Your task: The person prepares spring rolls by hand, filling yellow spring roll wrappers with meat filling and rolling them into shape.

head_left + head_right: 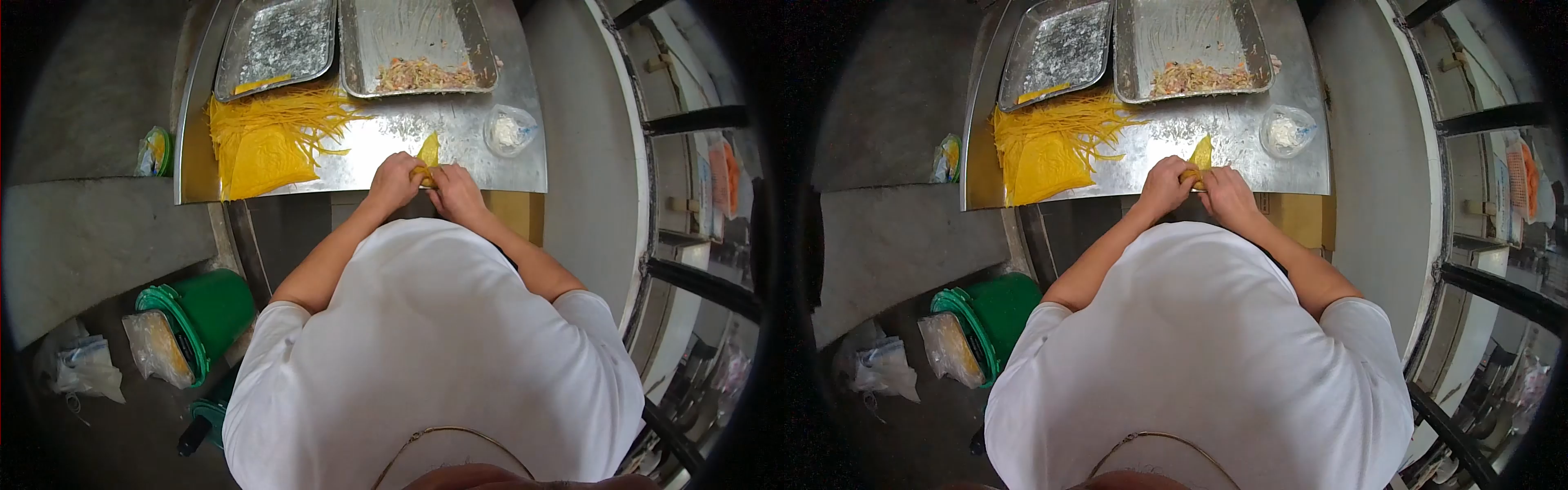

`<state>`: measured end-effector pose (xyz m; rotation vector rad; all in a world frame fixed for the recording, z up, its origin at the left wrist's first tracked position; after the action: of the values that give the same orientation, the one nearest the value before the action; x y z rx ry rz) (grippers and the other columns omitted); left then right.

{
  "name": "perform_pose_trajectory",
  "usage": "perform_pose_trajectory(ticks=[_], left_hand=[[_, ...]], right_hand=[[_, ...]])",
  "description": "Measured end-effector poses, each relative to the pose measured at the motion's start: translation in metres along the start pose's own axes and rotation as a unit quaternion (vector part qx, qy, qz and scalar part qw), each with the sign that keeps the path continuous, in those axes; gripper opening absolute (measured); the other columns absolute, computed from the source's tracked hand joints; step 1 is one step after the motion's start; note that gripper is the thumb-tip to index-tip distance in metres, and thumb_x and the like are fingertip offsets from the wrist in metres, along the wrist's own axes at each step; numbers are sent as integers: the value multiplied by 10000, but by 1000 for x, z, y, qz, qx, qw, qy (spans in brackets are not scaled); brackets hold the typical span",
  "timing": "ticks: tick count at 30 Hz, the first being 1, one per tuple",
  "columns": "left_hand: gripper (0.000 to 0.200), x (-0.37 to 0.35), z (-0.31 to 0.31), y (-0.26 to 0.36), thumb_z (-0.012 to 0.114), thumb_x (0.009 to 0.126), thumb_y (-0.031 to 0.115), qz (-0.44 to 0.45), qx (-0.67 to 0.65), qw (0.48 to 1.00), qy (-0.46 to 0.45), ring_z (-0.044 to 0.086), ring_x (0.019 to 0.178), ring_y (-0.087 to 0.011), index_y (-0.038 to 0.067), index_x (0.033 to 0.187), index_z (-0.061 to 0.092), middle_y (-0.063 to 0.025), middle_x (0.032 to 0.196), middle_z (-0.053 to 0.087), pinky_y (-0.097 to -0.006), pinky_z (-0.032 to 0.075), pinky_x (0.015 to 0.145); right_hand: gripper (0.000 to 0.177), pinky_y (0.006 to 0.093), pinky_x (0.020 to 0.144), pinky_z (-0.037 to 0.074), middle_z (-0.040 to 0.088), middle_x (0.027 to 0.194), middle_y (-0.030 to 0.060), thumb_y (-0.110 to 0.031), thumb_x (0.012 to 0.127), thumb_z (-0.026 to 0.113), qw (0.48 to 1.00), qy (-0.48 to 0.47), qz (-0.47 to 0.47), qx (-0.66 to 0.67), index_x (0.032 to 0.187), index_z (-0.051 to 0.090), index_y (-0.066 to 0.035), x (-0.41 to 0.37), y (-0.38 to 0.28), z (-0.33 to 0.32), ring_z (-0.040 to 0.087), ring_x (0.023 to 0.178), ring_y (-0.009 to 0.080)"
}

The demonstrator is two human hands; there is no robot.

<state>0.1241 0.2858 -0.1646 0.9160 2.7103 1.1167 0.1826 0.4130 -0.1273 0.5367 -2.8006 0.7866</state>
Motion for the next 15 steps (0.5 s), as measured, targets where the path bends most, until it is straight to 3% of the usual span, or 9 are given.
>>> perform_pose_trajectory(ticks=[2,3,5,11,15], left_hand=[[376,3,-5,-5,796,842,71,-156,-124,978,-60,673,1111,-335,46,1200,683,-144,1159,673,-407,567,935],[376,1,-8,-8,796,842,71,-154,-123,978,-62,673,1111,-335,46,1200,683,-144,1159,673,-407,567,935],[366,-1,-24,16,792,862,111,78,-82,992,-56,664,1119,-351,39,1200,673,-150,1193,641,-439,561,940],[318,5,-9,12,816,871,140,184,19,981,-55,661,1088,-346,40,1141,680,-147,1223,648,-435,561,944],[245,13,-11,14,800,886,156,168,24,981,-89,654,1043,-343,33,1075,703,-132,1146,668,-443,552,919]], right_hand=[[237,465,891,515,641,1061,170,-121,882,737,999,-10,-23,-43,1081,689,-3,-4,3,12,618,1017,360],[237,465,891,515,641,1061,170,-121,882,737,999,-8,-21,-44,1081,689,-3,-3,4,13,618,1017,360],[255,465,899,511,648,1062,168,-133,868,761,998,-5,-16,-59,1077,689,-6,0,7,16,618,1005,355],[206,464,912,500,619,1063,162,-146,899,725,1000,-17,1,-23,1052,685,-13,2,4,9,599,1023,353],[194,464,913,499,625,1043,162,-133,907,711,999,5,-21,-40,1050,669,-9,4,3,5,602,1006,355]])
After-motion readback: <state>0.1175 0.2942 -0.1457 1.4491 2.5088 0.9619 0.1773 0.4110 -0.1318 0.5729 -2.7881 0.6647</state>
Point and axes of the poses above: each hand's wrist, its own x-axis towards the middle knuckle, its own z-axis out of the palm, y = z × x, the point moved 8 cm from there along x, towards the middle knuckle
